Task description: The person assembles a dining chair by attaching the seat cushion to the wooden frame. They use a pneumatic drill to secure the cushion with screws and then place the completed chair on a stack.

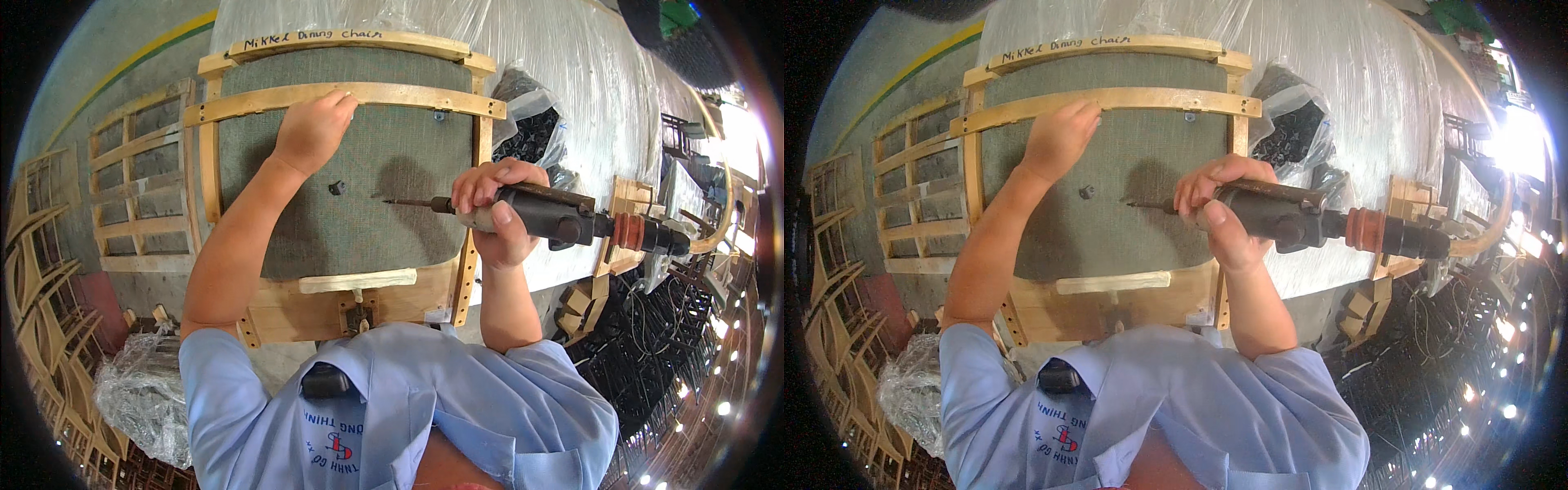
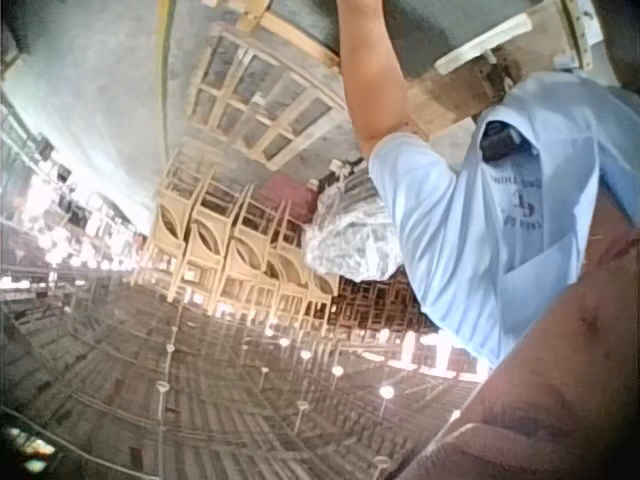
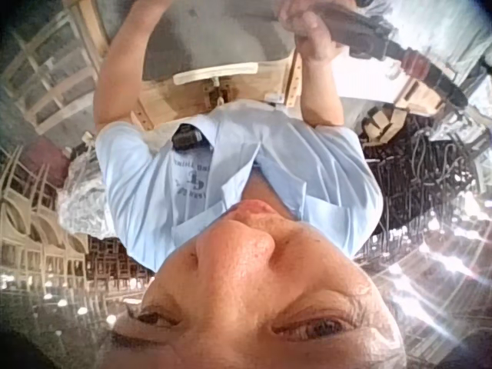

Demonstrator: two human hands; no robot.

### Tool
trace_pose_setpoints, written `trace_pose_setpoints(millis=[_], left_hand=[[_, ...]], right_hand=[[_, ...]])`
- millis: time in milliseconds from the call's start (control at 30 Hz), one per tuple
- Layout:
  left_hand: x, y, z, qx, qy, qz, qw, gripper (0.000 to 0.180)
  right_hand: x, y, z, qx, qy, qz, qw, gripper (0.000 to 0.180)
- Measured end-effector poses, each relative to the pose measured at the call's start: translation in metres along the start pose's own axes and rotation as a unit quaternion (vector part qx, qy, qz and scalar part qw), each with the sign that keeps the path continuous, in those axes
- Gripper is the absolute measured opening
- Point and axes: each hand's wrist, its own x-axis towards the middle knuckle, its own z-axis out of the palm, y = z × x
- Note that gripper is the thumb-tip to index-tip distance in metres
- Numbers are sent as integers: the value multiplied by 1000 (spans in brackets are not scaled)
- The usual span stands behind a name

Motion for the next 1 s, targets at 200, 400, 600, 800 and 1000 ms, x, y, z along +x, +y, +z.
trace_pose_setpoints(millis=[200,400,600,800,1000], left_hand=[[-1,-8,12,-2,72,50,996,12],[1,-11,11,59,106,31,992,22],[-1,-16,11,74,119,35,989,28],[-1,-11,10,83,101,14,991,32],[4,-5,11,100,67,-32,992,40]], right_hand=[[4,3,3,-54,34,12,998,38],[5,6,-3,-21,3,3,1000,37],[4,4,-3,-20,6,5,1000,36],[3,4,-4,-19,7,-2,1000,36],[3,4,-5,-16,6,-5,1000,36]])
